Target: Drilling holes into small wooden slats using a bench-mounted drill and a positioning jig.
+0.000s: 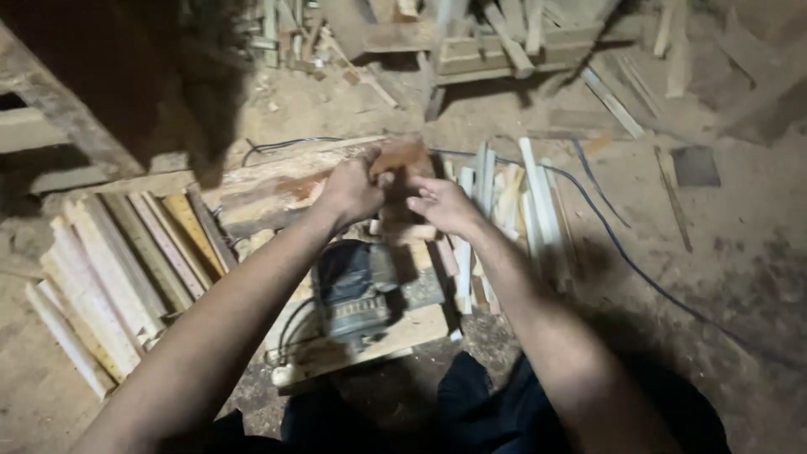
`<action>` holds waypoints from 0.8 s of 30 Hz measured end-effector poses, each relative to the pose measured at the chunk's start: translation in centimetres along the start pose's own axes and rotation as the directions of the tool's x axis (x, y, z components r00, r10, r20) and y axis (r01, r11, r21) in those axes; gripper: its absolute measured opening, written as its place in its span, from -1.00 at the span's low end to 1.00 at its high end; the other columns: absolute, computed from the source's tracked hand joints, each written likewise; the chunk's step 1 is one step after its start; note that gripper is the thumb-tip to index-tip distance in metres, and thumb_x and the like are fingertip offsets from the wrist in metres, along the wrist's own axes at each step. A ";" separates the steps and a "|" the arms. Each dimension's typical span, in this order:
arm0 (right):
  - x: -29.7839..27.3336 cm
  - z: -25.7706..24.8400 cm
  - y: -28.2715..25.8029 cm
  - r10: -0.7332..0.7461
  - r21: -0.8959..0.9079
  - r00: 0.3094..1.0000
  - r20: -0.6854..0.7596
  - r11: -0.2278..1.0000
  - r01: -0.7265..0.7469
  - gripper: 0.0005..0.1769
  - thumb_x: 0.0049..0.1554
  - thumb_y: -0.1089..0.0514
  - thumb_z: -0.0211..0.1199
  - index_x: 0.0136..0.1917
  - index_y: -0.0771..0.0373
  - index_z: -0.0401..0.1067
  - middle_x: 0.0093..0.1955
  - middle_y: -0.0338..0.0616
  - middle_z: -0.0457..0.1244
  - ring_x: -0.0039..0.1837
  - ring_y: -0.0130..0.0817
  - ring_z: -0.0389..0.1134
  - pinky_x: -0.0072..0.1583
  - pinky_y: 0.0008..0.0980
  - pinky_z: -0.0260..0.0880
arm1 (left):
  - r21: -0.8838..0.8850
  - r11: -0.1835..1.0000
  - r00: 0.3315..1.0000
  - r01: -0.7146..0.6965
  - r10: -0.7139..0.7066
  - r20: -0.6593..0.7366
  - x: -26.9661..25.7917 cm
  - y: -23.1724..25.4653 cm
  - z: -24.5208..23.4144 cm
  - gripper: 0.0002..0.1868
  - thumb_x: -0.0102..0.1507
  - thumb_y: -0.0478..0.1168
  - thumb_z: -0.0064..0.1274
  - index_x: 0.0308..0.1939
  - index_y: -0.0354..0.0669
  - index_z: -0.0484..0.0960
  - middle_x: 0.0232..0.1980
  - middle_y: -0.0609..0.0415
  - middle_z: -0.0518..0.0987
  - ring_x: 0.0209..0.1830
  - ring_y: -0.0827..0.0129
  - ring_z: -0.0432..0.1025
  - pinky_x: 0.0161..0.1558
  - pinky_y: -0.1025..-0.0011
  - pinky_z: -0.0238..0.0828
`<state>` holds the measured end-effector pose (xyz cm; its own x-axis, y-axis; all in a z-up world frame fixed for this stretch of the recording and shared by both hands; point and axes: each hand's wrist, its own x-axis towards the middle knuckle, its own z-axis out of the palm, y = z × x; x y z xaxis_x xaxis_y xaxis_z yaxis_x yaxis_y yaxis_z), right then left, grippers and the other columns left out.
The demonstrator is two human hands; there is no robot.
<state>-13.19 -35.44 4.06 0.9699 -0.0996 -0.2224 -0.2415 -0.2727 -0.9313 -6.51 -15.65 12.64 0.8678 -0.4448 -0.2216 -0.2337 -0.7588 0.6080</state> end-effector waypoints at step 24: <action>-5.5 0.9 17.0 0.361 -0.472 0.910 -0.203 0.778 -0.414 -0.68 0.03 -0.06 0.19 0.03 -0.19 0.62 0.13 -0.27 0.45 0.29 -0.19 0.42 0.33 -0.16 0.45 | 0.509 0.826 0.934 -0.241 0.055 0.354 3.6 5.8 10.6 -0.28 0.31 0.14 -0.02 0.39 -0.28 0.32 0.39 -0.22 0.46 0.43 -0.14 0.33 0.45 -0.08 0.15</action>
<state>-22.62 -38.70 -10.77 0.7893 -0.3835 -0.4795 -0.6044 -0.6228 -0.4968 -9.40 -26.69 7.23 0.6423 -0.6251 -0.4434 -0.6255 -0.7619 0.1680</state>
